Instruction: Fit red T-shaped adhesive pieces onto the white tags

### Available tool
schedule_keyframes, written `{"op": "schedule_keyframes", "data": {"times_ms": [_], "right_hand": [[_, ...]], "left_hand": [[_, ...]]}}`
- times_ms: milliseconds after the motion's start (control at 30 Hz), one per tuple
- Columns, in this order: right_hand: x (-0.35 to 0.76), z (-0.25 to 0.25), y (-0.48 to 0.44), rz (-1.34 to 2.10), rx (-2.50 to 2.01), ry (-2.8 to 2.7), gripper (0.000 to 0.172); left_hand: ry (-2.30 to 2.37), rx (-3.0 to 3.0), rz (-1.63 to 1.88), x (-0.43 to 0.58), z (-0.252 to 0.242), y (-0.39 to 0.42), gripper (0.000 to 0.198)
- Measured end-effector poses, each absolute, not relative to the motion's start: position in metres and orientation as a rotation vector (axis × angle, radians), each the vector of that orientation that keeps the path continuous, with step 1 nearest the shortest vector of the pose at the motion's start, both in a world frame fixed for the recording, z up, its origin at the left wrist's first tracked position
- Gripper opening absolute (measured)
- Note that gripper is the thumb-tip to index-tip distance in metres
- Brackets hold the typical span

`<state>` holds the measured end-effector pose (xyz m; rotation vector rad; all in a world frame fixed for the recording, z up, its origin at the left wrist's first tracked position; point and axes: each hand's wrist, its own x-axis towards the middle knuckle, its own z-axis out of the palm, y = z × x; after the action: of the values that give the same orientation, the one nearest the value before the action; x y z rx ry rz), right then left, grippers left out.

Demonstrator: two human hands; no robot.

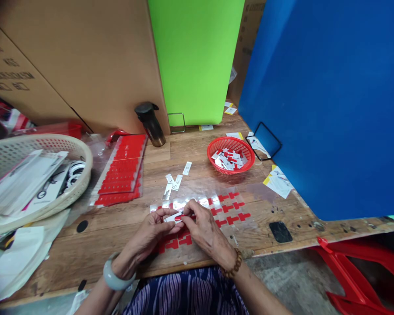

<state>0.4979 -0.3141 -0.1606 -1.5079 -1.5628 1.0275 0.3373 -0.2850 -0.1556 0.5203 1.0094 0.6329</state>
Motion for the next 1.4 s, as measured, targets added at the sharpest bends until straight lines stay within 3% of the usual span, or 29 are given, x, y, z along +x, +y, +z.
{"op": "schedule_keyframes", "data": {"times_ms": [767,1233,1400], "right_hand": [[0.494,-0.168,-0.315,1.045,-1.484,-1.492,0.01],[0.489,-0.164,-0.318,1.155,-1.52,-1.299,0.01],[0.489,-0.16,-0.321,1.04,-1.543,-1.319,0.011]], "left_hand": [[1.032,0.529,0.635,0.338,-0.163,-0.286,0.049],[1.091,0.757,0.712,0.336,-0.176,-0.287,0.032],[1.095,0.753,0.71,0.339,-0.173,-0.287,0.032]]}}
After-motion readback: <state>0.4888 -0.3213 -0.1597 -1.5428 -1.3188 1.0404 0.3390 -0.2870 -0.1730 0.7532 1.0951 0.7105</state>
